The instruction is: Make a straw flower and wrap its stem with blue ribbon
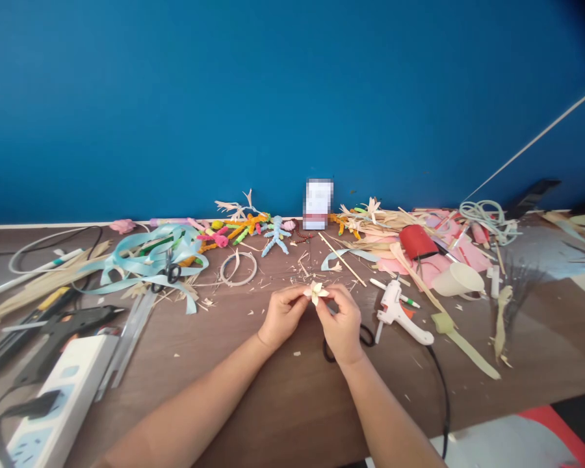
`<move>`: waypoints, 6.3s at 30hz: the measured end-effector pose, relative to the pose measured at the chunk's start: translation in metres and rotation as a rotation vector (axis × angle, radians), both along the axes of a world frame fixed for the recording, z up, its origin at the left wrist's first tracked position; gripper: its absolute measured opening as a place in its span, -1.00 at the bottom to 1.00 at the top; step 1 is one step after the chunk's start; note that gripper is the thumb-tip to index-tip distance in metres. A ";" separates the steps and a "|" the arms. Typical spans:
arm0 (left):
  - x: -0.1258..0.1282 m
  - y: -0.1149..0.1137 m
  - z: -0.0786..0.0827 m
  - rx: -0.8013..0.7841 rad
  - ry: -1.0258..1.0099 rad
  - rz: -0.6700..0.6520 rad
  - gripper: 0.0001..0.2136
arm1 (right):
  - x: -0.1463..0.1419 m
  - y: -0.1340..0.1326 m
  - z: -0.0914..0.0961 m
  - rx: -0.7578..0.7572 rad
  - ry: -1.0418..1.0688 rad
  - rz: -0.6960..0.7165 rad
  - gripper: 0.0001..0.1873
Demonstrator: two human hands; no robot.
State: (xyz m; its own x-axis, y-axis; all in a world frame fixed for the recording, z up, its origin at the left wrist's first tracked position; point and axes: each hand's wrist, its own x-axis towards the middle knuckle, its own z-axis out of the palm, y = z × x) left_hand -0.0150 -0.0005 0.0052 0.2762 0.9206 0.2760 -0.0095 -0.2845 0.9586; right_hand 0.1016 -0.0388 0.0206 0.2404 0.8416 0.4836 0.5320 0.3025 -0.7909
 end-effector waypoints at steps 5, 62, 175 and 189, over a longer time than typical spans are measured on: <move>-0.001 0.001 -0.005 -0.051 -0.023 0.055 -0.83 | -0.001 -0.001 0.000 0.023 -0.001 0.020 -0.93; 0.001 -0.001 -0.002 -0.005 0.064 0.046 -0.88 | 0.005 0.006 -0.011 -0.017 -0.034 0.020 -0.92; 0.003 0.005 -0.005 -0.304 -0.235 -0.088 -0.85 | 0.004 0.004 -0.006 -0.102 0.064 0.056 -0.93; 0.003 0.003 -0.006 -0.143 -0.031 -0.034 -0.84 | 0.007 0.006 -0.011 -0.142 0.016 0.037 -0.93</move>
